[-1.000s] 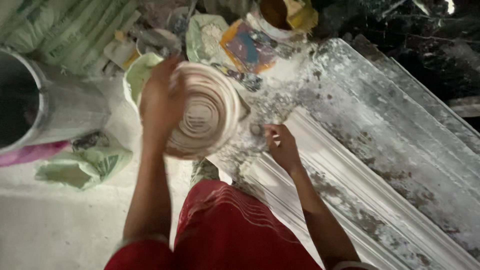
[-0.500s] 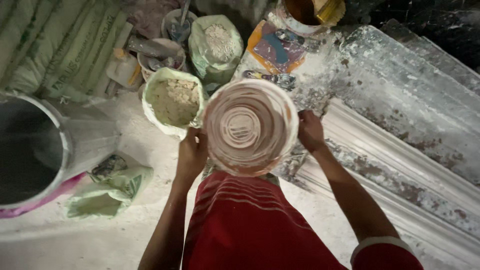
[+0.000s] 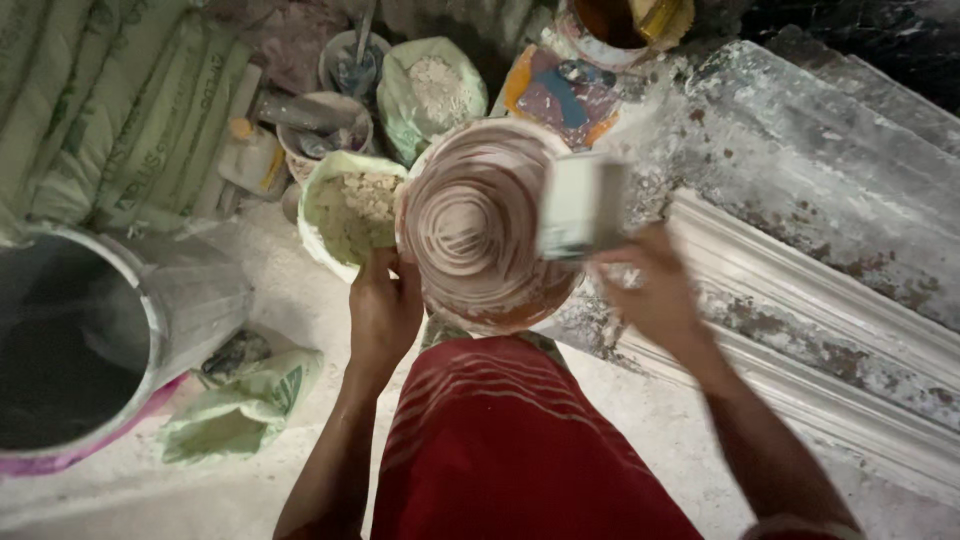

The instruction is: The person washes plaster off their hands, dries them with a cloth, then uses a small trowel to press plaster filler into dents and seams along decorative cornice moldings laid on a work table, working along the lengths of the pieces.

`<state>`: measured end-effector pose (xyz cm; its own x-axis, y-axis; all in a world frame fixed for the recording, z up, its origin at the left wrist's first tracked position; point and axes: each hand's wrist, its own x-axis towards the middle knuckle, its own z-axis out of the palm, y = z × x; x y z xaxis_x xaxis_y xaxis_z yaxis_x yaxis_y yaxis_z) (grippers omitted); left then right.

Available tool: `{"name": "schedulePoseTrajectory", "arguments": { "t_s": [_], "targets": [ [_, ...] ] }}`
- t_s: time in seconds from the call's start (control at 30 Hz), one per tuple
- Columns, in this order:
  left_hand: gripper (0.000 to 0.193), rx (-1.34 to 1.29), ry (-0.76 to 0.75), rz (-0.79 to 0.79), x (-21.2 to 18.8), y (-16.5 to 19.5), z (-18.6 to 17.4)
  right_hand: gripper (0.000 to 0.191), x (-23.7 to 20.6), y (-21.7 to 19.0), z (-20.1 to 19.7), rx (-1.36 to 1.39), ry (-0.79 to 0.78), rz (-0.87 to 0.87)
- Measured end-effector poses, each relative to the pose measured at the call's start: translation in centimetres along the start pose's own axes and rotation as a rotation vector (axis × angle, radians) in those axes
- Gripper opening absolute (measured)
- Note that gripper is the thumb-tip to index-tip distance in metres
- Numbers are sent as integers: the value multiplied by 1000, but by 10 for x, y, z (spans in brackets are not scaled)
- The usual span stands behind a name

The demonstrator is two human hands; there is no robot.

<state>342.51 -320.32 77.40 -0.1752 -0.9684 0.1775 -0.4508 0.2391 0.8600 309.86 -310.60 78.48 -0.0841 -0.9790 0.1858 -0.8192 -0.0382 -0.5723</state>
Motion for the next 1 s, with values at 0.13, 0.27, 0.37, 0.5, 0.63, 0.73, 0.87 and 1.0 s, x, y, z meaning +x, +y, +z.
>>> {"name": "schedulePoseTrajectory", "arguments": {
  "t_s": [0.13, 0.27, 0.37, 0.5, 0.63, 0.73, 0.87, 1.0],
  "targets": [
    [22, 5, -82, -173, 13, 0, 4, 11, 51, -34, 81, -34, -154, -239],
    [22, 18, -5, -81, 22, -15, 10, 18, 98, -46, 123, -74, -207, -370],
    [21, 45, 58, 48, 40, -33, 13, 19, 128, -66, 147, -240, -325, -247],
    [19, 132, 161, 167, 99, -59, 20, 14, 173, -75, 134, -396, -288, -299],
    [19, -105, 120, -29, 163, -74, 22, 32, 211, -51, 81, -13, -228, 66],
    [25, -531, 68, -171, 207, -77, 36, 39, 201, -3, 37, 250, 23, 199],
    [19, -509, 149, -167, 266, -82, 74, 35, 165, 73, 37, 228, 217, 141],
    [16, -291, 163, -381, 306, -109, 127, 34, 103, 142, 59, 125, 227, 293]
  ]
}}
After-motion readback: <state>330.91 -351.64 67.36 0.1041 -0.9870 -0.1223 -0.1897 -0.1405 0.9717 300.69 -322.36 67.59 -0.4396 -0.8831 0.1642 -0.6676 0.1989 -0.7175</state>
